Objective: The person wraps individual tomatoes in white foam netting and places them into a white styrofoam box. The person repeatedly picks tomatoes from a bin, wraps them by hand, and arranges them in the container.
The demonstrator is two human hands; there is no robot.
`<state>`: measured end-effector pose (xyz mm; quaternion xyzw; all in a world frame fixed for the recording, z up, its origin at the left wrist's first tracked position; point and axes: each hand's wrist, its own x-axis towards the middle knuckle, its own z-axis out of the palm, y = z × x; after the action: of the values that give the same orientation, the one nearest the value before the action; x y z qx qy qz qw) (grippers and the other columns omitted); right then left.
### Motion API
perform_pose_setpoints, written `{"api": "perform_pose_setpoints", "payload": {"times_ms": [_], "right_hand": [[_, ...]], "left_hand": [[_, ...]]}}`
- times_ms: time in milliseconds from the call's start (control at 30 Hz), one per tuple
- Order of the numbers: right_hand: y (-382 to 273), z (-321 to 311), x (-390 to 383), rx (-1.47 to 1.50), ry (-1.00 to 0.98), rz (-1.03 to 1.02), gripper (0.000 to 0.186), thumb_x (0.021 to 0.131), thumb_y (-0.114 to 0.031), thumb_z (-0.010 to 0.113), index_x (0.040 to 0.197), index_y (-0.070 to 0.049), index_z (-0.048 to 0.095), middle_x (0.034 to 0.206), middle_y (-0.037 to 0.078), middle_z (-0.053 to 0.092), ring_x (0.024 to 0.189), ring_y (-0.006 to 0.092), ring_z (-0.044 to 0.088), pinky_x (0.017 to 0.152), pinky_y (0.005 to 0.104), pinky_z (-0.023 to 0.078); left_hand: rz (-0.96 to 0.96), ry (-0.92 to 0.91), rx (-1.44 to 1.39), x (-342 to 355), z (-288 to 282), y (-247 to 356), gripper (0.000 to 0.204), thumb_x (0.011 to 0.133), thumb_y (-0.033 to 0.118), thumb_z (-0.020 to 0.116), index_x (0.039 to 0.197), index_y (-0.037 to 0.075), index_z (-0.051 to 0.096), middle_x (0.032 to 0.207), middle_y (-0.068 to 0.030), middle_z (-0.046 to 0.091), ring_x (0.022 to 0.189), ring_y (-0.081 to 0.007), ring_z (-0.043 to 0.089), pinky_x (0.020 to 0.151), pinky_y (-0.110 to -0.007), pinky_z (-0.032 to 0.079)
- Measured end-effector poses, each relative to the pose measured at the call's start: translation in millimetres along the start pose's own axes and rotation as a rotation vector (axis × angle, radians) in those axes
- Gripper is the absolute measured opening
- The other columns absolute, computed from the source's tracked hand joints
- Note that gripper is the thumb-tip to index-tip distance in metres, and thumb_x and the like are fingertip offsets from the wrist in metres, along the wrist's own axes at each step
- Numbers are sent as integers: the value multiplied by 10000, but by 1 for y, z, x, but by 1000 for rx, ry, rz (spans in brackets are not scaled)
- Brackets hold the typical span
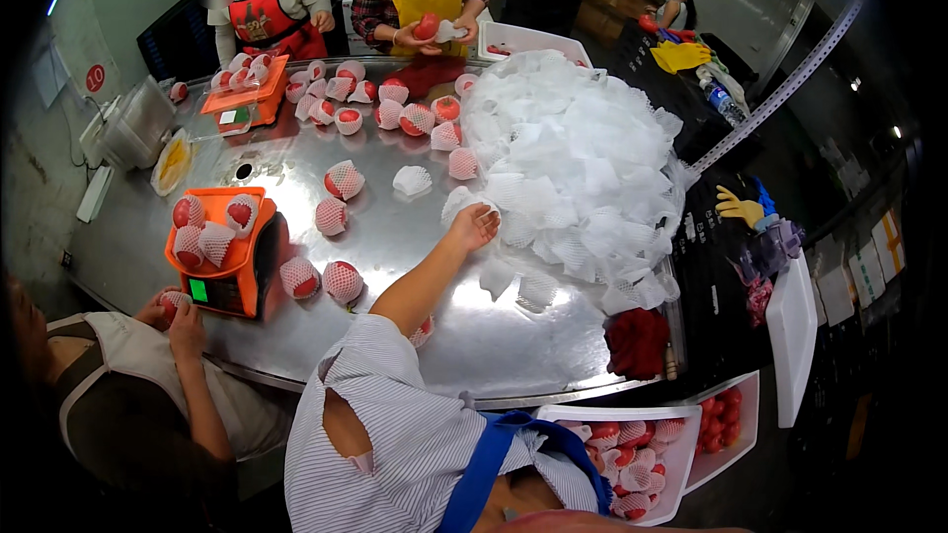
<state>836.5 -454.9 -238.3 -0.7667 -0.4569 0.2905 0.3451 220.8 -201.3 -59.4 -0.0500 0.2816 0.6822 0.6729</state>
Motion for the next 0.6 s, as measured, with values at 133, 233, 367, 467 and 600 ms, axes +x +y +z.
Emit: {"api": "perform_pose_setpoints", "payload": {"times_ms": [133, 233, 367, 467, 600], "right_hand": [[-1, 3, 0, -114, 31, 57, 274, 763, -181, 489, 735, 64, 609, 613, 149, 585, 570, 188, 512, 546, 333, 417], [-32, -5, -16, -151, 43, 93, 275, 762, -183, 491, 745, 63, 611, 625, 145, 592, 580, 189, 517, 554, 328, 423], [-135, -15, -42, 26, -2, 81, 278, 776, -193, 493, 803, 57, 611, 719, 125, 617, 662, 177, 542, 630, 300, 435], [-116, -16, -41, 96, -15, 94, 270, 780, -204, 512, 803, 41, 626, 715, 122, 616, 666, 171, 549, 625, 302, 437], [-81, -17, -50, 375, 20, 341, 372, 798, -278, 535, 975, 42, 600, 925, 137, 620, 826, 192, 554, 756, 285, 429]], "left_hand": [[12, 12, -16, -5, 2, -4, 185, 816, 260, 497, 878, 85, 508, 920, -92, 566, 824, -225, 559, 685, -333, 454], [-28, -27, 4, -18, 14, -14, 182, 825, 269, 492, 841, 90, 519, 868, -82, 576, 798, -215, 564, 668, -325, 458], [-154, -198, 74, -33, 30, -41, 247, 855, 291, 474, 709, 106, 549, 640, -17, 536, 718, -186, 557, 643, -320, 463], [-367, -362, 174, -50, 52, -84, 296, 876, 305, 457, 640, 128, 484, 475, 34, 387, 514, -133, 438, 503, -268, 376], [-567, -453, 657, -103, 97, -182, 317, 918, 363, 368, 758, 109, 468, 424, 41, 291, 441, -109, 336, 442, -241, 280]]}}
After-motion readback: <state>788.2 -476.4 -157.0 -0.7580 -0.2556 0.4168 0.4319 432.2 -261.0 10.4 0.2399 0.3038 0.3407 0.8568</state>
